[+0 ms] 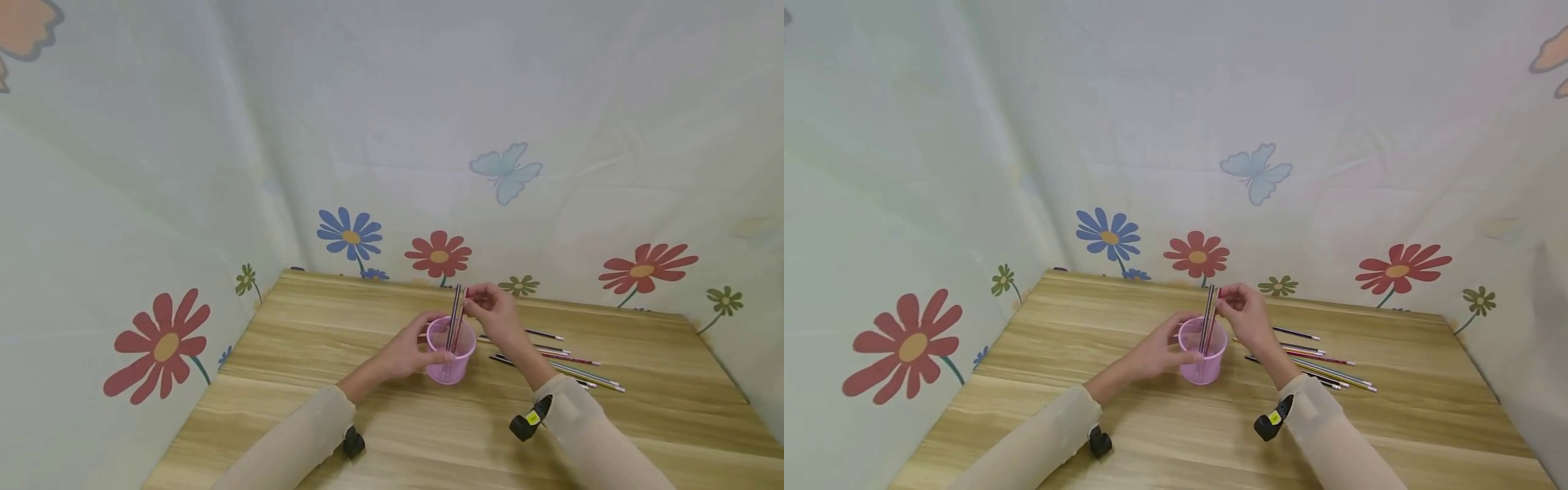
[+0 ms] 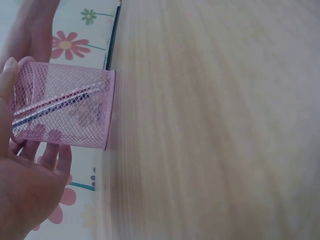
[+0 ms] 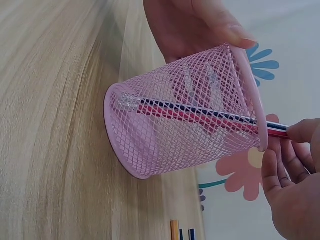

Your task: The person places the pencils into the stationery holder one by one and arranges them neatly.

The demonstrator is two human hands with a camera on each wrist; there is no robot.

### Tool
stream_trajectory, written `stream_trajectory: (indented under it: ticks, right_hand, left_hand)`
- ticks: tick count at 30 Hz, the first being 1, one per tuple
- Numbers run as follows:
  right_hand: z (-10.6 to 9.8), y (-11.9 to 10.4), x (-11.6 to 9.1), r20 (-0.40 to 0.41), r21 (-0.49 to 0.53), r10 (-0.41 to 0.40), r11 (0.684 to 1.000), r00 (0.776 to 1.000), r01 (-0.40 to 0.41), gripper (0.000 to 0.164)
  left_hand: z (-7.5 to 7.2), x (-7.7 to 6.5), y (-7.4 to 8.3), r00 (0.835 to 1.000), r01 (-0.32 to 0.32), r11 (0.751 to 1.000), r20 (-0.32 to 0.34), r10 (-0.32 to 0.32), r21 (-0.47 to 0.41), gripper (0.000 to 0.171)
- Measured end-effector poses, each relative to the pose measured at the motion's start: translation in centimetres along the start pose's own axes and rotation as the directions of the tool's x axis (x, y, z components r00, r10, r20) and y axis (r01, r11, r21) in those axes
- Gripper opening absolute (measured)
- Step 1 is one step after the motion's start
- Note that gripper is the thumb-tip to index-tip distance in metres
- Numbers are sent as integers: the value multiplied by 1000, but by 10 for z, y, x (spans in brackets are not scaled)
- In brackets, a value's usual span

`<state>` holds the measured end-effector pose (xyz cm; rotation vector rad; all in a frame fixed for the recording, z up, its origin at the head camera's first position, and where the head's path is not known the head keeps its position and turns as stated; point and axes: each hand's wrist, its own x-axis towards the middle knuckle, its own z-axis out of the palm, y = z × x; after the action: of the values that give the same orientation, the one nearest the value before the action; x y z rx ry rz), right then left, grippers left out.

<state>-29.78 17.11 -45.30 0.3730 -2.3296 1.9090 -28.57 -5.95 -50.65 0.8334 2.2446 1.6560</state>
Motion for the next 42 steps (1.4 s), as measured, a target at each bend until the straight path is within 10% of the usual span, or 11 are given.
stream_trajectory:
  ticks: [17, 42]
  right_hand:
    - [-1, 4, 1, 61, -131, -53, 990, 997, 61, 22]
    - [-77, 37, -43, 190, -495, -40, 859, 981, 131, 11]
  left_hand:
    - [2, 0, 2, 1000, -3, 1000, 0, 3, 4, 76]
    - [3, -3, 3, 1000, 16, 996, -13, -15, 85, 84]
